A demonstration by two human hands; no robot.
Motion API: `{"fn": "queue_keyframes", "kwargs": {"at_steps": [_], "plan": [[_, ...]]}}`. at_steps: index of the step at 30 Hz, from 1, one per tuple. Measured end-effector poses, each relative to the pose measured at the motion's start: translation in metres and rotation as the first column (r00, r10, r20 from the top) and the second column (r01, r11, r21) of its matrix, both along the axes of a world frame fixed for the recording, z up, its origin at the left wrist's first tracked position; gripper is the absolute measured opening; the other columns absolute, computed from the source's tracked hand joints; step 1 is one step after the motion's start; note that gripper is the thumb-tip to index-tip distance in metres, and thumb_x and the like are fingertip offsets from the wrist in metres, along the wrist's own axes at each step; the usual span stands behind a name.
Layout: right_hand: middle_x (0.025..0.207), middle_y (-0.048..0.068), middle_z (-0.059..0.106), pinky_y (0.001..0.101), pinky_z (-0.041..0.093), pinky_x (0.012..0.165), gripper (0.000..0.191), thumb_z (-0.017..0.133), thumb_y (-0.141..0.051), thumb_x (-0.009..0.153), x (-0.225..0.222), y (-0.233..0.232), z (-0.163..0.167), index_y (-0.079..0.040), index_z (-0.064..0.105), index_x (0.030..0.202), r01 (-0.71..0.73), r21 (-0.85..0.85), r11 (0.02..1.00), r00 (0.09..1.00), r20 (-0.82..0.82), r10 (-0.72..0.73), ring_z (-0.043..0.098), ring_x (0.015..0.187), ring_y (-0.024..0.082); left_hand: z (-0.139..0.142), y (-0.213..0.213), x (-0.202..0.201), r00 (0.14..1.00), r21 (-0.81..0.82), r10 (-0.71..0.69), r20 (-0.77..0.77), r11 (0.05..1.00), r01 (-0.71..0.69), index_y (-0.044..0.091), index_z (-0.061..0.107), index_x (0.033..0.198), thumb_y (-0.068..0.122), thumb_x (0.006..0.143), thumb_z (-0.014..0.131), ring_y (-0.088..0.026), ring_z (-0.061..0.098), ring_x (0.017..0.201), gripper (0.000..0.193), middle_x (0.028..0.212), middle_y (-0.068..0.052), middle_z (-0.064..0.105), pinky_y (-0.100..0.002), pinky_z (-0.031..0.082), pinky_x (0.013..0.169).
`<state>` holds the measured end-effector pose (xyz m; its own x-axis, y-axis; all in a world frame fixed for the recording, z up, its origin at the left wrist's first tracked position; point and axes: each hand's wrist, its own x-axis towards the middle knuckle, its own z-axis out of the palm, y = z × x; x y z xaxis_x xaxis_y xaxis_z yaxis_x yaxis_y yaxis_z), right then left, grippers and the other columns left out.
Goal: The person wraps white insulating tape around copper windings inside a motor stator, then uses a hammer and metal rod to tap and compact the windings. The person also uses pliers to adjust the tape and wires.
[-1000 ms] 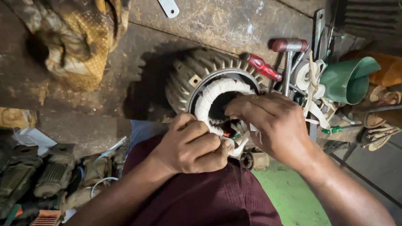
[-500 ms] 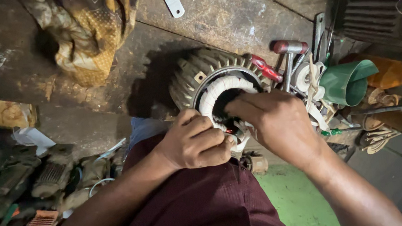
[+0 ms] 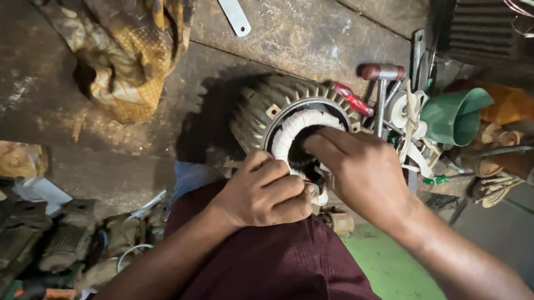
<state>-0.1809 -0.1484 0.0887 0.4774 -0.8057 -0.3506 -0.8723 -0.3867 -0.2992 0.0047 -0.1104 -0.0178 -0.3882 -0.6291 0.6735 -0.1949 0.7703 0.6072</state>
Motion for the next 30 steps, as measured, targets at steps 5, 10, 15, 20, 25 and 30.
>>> {"fn": "queue_keyframes", "kwargs": {"at_steps": [5,10,15,20,25,30], "plan": [[0.104,0.005,0.073,0.039,0.057,0.068,0.037,0.071,0.0,0.071,-0.002,0.005,0.001,-0.012,0.073,0.106,0.033,-0.002,0.999,0.999,0.008,-0.033,0.071,0.08,0.026,-0.004,0.001,0.001,1.0,-0.004,-0.029,-0.004,1.0,0.029,0.025,0.062,0.093,0.016,0.096,0.075,-0.014,0.056,0.085,0.016,0.089,0.009,0.058,-0.033,0.042,0.076],[0.104,0.006,0.074,0.0383,0.057,0.071,0.041,0.074,-0.002,0.066,-0.005,0.005,-0.002,-0.012,0.073,0.106,0.027,-0.005,1.0,0.999,0.045,-0.027,0.072,0.083,0.026,-0.008,0.003,-0.001,1.0,-0.01,0.0,-0.005,1.0,0.0,0.024,0.062,0.093,0.016,0.099,0.075,-0.012,0.055,0.085,0.017,0.09,0.01,0.059,-0.032,0.041,0.076],[0.104,0.005,0.075,0.0367,0.058,0.072,0.044,0.074,-0.001,0.064,-0.007,0.006,-0.005,-0.011,0.074,0.106,-0.02,0.004,1.0,0.999,0.029,0.02,0.072,0.081,0.025,-0.011,0.006,-0.005,1.0,-0.01,0.009,-0.02,1.0,-0.01,0.025,0.061,0.093,0.016,0.1,0.076,-0.012,0.055,0.085,0.018,0.089,0.01,0.058,-0.032,0.041,0.077],[0.103,0.003,0.076,0.0348,0.058,0.07,0.04,0.074,0.003,0.069,-0.007,0.006,-0.007,-0.013,0.074,0.106,-0.011,0.006,1.0,0.999,0.04,0.01,0.073,0.079,0.021,-0.013,0.008,-0.006,0.999,-0.012,0.023,-0.036,1.0,-0.023,0.026,0.061,0.092,0.018,0.099,0.076,-0.012,0.055,0.084,0.018,0.087,0.011,0.057,-0.032,0.041,0.077],[0.103,0.004,0.076,0.0365,0.058,0.071,0.043,0.072,0.0,0.064,-0.006,0.007,-0.004,-0.013,0.074,0.105,-0.011,-0.021,1.0,0.999,0.038,0.012,0.073,0.082,0.024,-0.011,0.008,-0.004,0.999,0.001,0.025,-0.032,1.0,-0.025,0.023,0.061,0.093,0.015,0.099,0.075,-0.013,0.056,0.086,0.018,0.09,0.009,0.06,-0.032,0.042,0.079],[0.103,0.003,0.076,0.0359,0.058,0.069,0.038,0.071,0.001,0.07,-0.006,0.007,-0.004,-0.013,0.075,0.105,-0.045,-0.038,0.998,0.999,0.002,0.045,0.073,0.08,0.023,-0.01,0.006,-0.005,0.999,-0.02,0.038,-0.029,0.999,-0.039,0.023,0.06,0.09,0.015,0.099,0.077,-0.013,0.056,0.085,0.02,0.088,0.009,0.059,-0.032,0.041,0.077]]}}
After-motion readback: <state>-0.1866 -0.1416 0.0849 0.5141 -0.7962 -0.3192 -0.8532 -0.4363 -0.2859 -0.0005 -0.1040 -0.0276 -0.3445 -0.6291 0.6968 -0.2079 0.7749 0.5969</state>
